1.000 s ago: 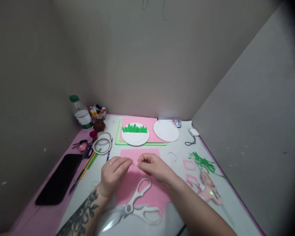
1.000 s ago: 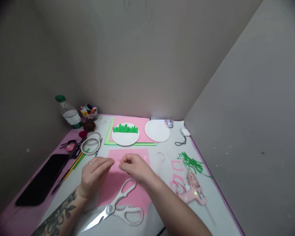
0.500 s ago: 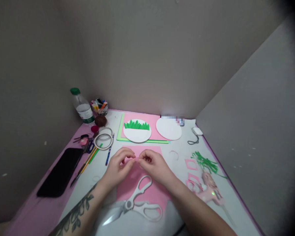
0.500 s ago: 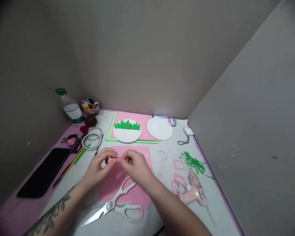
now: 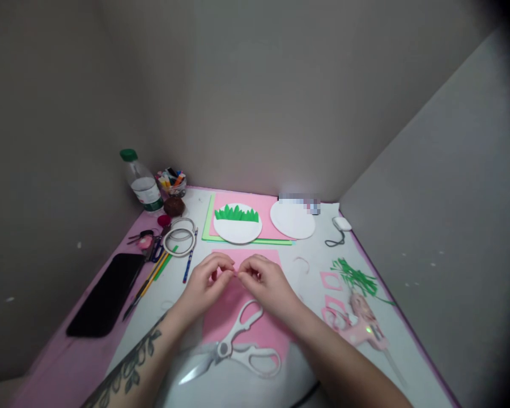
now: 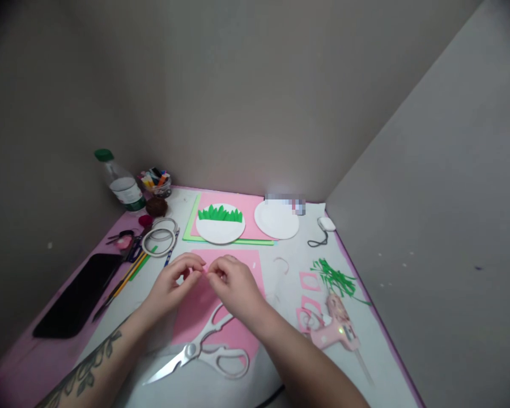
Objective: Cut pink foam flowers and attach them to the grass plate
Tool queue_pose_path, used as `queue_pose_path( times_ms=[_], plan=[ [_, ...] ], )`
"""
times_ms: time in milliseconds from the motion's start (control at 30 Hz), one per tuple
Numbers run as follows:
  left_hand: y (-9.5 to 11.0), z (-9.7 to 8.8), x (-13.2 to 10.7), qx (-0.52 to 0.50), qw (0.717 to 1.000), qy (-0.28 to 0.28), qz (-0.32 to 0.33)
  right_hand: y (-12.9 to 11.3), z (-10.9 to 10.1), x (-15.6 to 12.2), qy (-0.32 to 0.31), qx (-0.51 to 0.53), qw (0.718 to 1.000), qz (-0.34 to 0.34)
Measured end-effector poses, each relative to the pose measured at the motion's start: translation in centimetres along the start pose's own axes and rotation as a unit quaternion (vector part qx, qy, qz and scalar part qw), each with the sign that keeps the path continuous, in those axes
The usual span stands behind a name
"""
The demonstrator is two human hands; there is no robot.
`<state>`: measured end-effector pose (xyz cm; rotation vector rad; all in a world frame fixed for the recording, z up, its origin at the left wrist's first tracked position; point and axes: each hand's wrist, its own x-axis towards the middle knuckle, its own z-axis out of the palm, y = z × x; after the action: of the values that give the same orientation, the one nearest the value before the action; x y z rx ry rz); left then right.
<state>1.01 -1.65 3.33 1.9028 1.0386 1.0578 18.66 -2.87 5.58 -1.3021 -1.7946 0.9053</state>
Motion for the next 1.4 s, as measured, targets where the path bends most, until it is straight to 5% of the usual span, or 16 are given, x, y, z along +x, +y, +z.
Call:
queue_pose_path(
  times_ms=[433, 633, 767, 967, 1200, 1400],
  plan=[
    [0.0, 0.1, 0.0, 0.043, 0.999, -0.009, -0.002, 0.1, 0.5, 0.0, -0.025, -0.016, 0.999, 0.029],
    [-0.7, 0.3, 0.3, 0.013, 0.990, 0.072, -0.119, 1.8, 1.4, 0.7, -0.034, 0.149, 0.977, 0.147],
    [-1.1, 0.4, 0.4, -0.031, 0.984, 0.011, -0.175, 2.5, 1.8, 1.0, -0.033, 0.182, 0.968, 0.168],
    [-0.6, 0.3, 0.6, -0.070, 0.975, 0.003, -0.212, 2.4, 2.0, 0.8, -0.012, 0.123, 0.980, 0.153],
    [-1.3, 0.4, 0.4, 0.009, 0.986, 0.026, -0.163, 2.2, 2.5, 0.5, 0.026, -0.031, 0.998, 0.053],
    [-1.4, 1.0, 0.1, 0.101, 0.991, 0.030, -0.082, 1.9, 2.6, 0.2, 0.028, -0.021, 0.998, 0.053]
  ],
)
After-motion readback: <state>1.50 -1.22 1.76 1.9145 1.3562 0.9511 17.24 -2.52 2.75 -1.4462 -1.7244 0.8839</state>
